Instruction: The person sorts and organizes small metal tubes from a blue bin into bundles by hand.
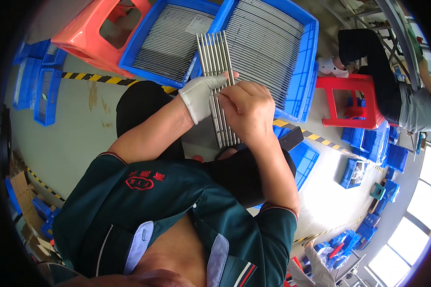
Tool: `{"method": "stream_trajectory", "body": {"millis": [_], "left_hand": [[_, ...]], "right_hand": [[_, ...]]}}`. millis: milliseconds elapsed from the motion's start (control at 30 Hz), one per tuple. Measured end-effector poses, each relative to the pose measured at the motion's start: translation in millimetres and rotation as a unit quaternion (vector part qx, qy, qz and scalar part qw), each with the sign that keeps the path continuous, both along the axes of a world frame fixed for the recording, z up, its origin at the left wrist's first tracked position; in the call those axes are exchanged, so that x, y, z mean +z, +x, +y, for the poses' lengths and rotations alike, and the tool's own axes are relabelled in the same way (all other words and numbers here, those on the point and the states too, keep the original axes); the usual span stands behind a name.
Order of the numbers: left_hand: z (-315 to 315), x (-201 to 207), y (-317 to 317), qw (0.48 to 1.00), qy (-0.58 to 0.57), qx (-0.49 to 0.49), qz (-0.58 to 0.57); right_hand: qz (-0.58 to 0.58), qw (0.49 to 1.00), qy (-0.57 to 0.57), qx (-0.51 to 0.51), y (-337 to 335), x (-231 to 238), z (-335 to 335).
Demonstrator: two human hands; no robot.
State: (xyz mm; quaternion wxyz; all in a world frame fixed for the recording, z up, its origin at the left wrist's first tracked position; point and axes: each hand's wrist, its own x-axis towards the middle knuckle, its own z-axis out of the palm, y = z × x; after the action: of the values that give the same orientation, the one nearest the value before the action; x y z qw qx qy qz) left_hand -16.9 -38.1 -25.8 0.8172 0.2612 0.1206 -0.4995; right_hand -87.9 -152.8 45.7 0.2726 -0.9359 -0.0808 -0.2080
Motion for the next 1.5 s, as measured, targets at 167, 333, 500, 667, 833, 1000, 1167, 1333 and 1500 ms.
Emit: {"method": "stream_trajectory", "body": {"millis": [167, 333, 500, 667, 833, 1000, 1167, 1333, 1500], "left_hand": [[-1.4, -6.8, 2.4, 1.0, -0.018, -0.01, -0.008], [-0.2, -8.8, 3.0, 1.0, -0.009, -0.013, -0.026], [0.1, -4.5, 1.6, 1.0, -0.008, -0.003, -0.027], [0.0, 1.3, 1.4, 1.0, 0.003, 0.0, -0.017], [0.0, -4.4, 2.7, 1.0, -0.021, -0.016, -0.007], [1.0, 9.9, 0.8, 0.999, 0.035, 0.001, -0.035], [1.3, -1.9, 2.6, 1.0, -0.015, -0.008, -0.016], [0.4, -1.3, 1.9, 0.999, -0.004, -0.003, -0.032], [1.2, 4.1, 2.4, 1.0, 0.021, 0.006, -0.015]], "right_hand": [[0.051, 0.997, 0.063, -0.018, -0.4, -8.8, -0.1], [0.061, 0.996, 0.063, -0.024, -0.2, -7.4, -0.8], [0.03, 0.999, 0.03, 0.014, 1.5, -4.1, 1.4], [0.012, 0.999, -0.022, 0.029, 1.9, -1.4, 3.2], [-0.009, 0.998, -0.045, 0.041, 3.9, -12.0, 2.2], [0.014, 1.0, 0.021, 0.018, 0.3, 2.3, -0.8], [0.07, 0.993, 0.093, -0.007, 0.4, -5.2, 1.0], [0.053, 0.997, 0.055, 0.004, 1.6, -2.9, 3.6], [0.04, 0.997, 0.064, 0.002, 3.2, -10.6, 5.1]]}}
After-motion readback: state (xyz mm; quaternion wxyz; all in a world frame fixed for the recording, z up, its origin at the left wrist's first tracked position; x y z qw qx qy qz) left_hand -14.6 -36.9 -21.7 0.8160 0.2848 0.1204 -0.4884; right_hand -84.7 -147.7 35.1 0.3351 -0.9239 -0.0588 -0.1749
